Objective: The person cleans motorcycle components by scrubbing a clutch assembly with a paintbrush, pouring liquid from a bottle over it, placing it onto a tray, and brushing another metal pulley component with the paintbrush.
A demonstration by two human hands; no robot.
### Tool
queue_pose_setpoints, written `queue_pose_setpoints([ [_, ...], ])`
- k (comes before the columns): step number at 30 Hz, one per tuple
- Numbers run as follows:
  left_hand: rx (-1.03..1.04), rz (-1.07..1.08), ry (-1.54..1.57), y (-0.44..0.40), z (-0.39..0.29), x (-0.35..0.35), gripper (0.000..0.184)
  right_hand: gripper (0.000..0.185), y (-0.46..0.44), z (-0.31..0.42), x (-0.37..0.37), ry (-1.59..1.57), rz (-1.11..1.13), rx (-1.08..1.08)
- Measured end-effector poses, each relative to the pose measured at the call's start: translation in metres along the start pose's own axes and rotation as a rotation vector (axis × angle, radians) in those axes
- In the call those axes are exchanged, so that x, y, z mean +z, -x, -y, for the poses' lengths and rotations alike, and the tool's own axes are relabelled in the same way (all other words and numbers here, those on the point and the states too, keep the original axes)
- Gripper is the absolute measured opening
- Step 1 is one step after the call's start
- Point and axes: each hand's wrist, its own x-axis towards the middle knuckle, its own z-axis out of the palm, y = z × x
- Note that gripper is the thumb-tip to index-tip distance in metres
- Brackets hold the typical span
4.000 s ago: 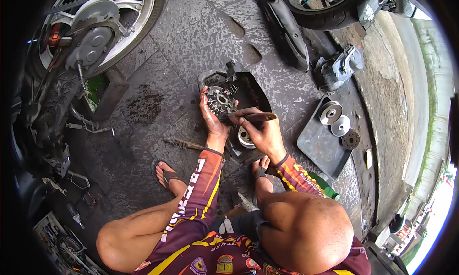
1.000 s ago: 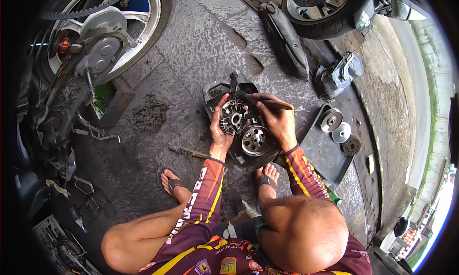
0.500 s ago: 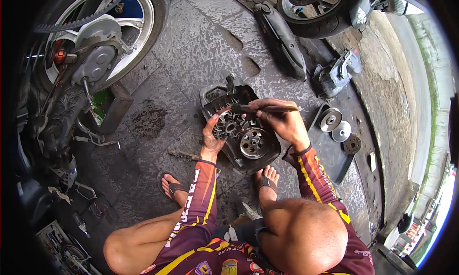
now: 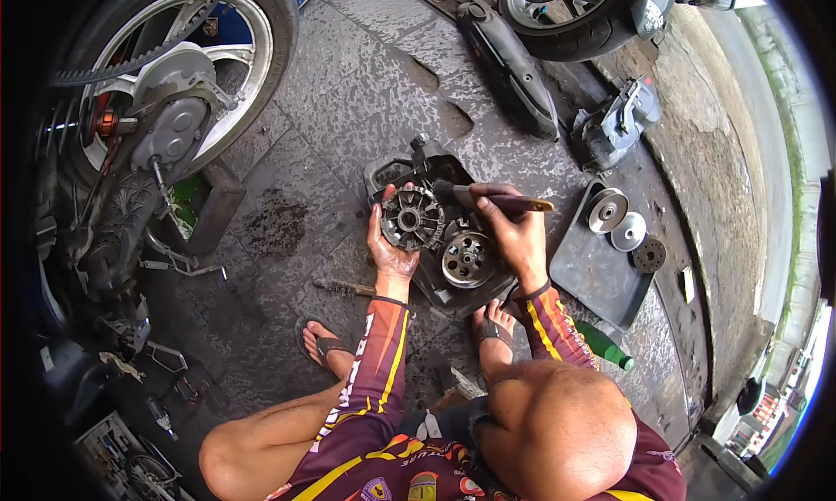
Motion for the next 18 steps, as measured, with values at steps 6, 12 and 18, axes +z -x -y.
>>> queue_pose_setpoints([
  [6,0.157,-0.228,-0.479,-0.006,0.018,-0.016,0.048,0.011,0.015,-0.002,0.0,0.17,0.076,0.074],
  [12,-0.2,-0.214,-0.705,0.004,0.023,0.002,0.071,0.012,0.018,0.01,0.013,0.21,0.103,-0.086],
  [18,-0.223,-0.055,-0.19,0.001,0.014,-0.008,0.06,0.011,0.031,0.011,0.015,0.154,0.32,-0.042],
])
